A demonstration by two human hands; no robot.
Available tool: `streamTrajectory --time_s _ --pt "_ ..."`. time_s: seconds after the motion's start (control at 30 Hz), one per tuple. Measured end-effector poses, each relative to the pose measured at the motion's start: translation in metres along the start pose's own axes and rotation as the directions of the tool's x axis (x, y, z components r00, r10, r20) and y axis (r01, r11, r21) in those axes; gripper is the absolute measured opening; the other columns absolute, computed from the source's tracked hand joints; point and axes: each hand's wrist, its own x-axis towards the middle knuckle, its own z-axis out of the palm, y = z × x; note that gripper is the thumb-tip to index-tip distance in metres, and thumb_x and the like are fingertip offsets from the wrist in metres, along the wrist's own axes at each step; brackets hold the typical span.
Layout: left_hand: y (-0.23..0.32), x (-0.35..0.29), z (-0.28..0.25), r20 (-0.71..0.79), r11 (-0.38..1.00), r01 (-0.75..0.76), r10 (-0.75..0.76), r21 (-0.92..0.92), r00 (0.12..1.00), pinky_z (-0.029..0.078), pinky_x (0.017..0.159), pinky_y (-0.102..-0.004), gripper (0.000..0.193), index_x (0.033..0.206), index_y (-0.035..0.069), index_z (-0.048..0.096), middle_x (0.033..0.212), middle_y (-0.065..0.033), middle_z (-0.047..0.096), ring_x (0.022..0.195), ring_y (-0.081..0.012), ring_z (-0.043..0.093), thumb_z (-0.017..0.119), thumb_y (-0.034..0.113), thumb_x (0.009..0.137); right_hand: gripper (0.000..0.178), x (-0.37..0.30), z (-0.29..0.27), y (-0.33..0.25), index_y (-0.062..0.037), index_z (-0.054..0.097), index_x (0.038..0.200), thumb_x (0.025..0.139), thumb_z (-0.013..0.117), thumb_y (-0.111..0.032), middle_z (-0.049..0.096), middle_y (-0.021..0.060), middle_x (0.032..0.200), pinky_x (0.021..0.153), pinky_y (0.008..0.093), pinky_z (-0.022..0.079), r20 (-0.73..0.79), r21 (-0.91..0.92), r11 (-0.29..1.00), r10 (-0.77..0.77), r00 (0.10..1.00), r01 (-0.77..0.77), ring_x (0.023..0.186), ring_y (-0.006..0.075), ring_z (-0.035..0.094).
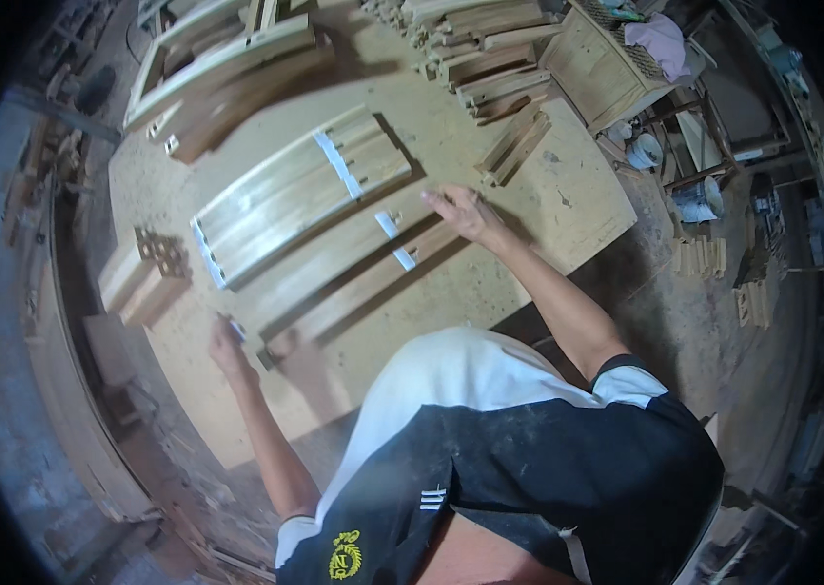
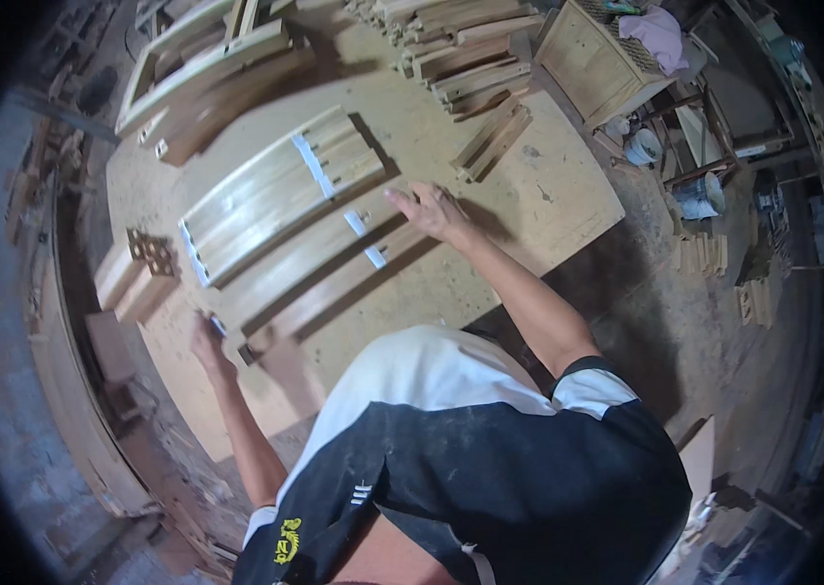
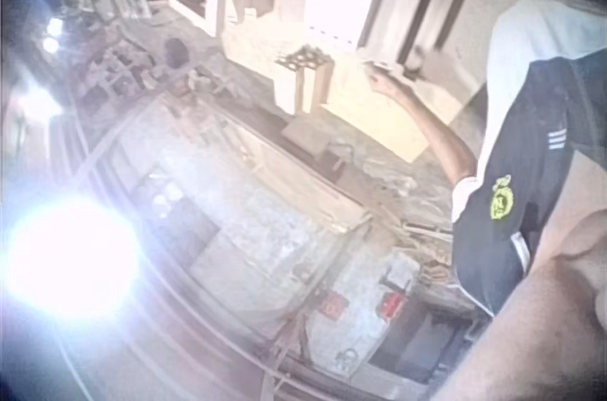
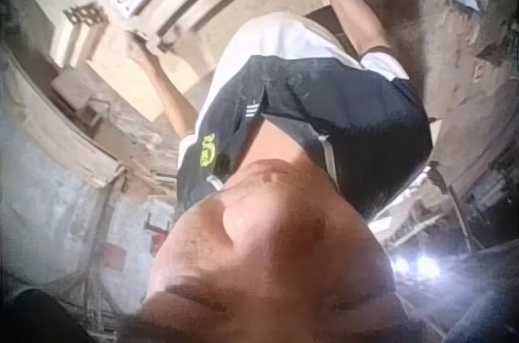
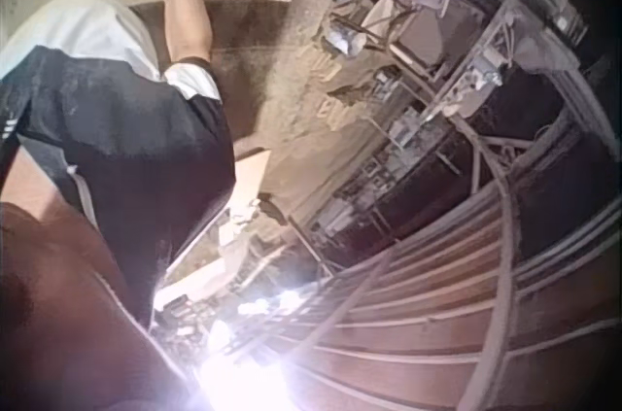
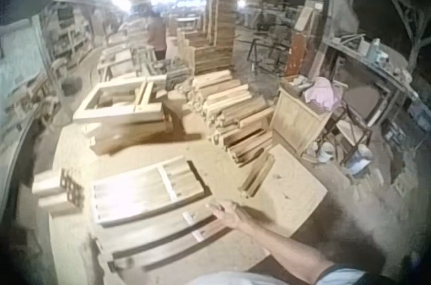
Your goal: Manually fitting and assembling wooden slats into a rectangular furniture frame.
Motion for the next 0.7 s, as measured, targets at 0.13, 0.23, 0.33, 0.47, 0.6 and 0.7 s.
streamTrajectory --time_s 0.13,0.23,0.33,0.47,0.6,0.7 --pt "-0.009 0.001 -0.007 0.107 0.939 0.081 -0.124 0.334 0.986 0.047 0.083 -0.0279 0.049 0.128 -0.007 0.058 0.105 -0.013 0.063 0.096 -0.0176 0.059 0.056 0.035 0.102 0.073 -0.001 -0.011 0.012 0.0031 0.069 0.103 0.088 0.057 -0.067 0.068 0.029 0.104 0.088 0.0483 0.05 0.085 0.029 0.989 0.144 0.986 -0.147 0.101 0.0411 0.066" --pt "-0.001 -0.008 0.013 0.032 0.969 0.035 -0.044 0.244 0.998 0.047 0.098 -0.0314 0.053 0.14 -0.006 0.049 0.127 -0.0233 0.059 0.117 -0.0254 0.059 0.061 0.027 0.1 0.07 0.016 -0.041 0.048 0.0001 0.072 0.096 0.084 0.061 -0.067 0.07 0.0265 0.107 0.09 0.0482 0.051 -0.319 0.048 0.957 0.288 0.903 -0.288 0.103 0.0378 0.067" --pt "0.027 -0.02 0.042 0.011 0.986 -0.025 0.024 0.162 1.0 0.044 0.107 -0.035 0.056 0.143 -0.005 0.045 0.141 -0.0276 0.05 0.128 -0.0301 0.053 0.066 0.019 0.096 0.06 0.043 -0.075 0.052 -0.0005 0.071 0.096 0.083 0.067 -0.058 0.071 0.0231 0.101 0.076 0.0454 0.055 -0.476 -0.108 0.894 0.338 0.812 -0.435 0.087 0.0341 0.07" --pt "0.041 -0.039 0.085 0.203 0.898 -0.304 0.249 0.317 0.947 0.043 0.105 -0.0372 0.06 0.143 -0.005 0.046 0.143 -0.0271 0.05 0.13 -0.0308 0.052 0.069 0.016 0.092 0.044 0.061 -0.08 0.072 -0.0015 0.068 0.098 0.084 0.071 -0.044 0.072 0.0141 0.095 0.06 0.0364 0.055 -0.321 0.216 0.837 0.547 0.773 -0.502 0.073 0.0226 0.07" --pt "0.063 -0.084 0.132 0.301 0.895 -0.298 0.198 0.332 0.933 0.04 0.109 -0.0386 0.06 0.14 -0.004 0.051 0.14 -0.0231 0.054 0.131 -0.0297 0.052 0.072 0.017 0.088 0.03 0.033 -0.07 0.139 -0.0049 0.066 0.1 0.088 0.071 -0.032 0.069 0.0046 0.09 0.062 0.029 0.056 -0.015 0.921 0.374 0.311 0.95 -0.109 0.077 0.0121 0.068" --pt "0.055 -0.11 0.144 0.362 0.911 -0.303 0.193 0.279 0.912 0.044 0.105 -0.0375 0.06 0.139 -0.003 0.052 0.138 -0.0214 0.057 0.129 -0.0292 0.053 0.073 0.016 0.087 0.033 -0.028 -0.065 0.058 -0.0056 0.063 0.112 0.09 0.07 -0.029 0.067 0.0016 0.095 0.069 0.0278 0.056 0.009 0.972 0.227 0.196 0.981 -0.054 0.083 0.0117 0.066"
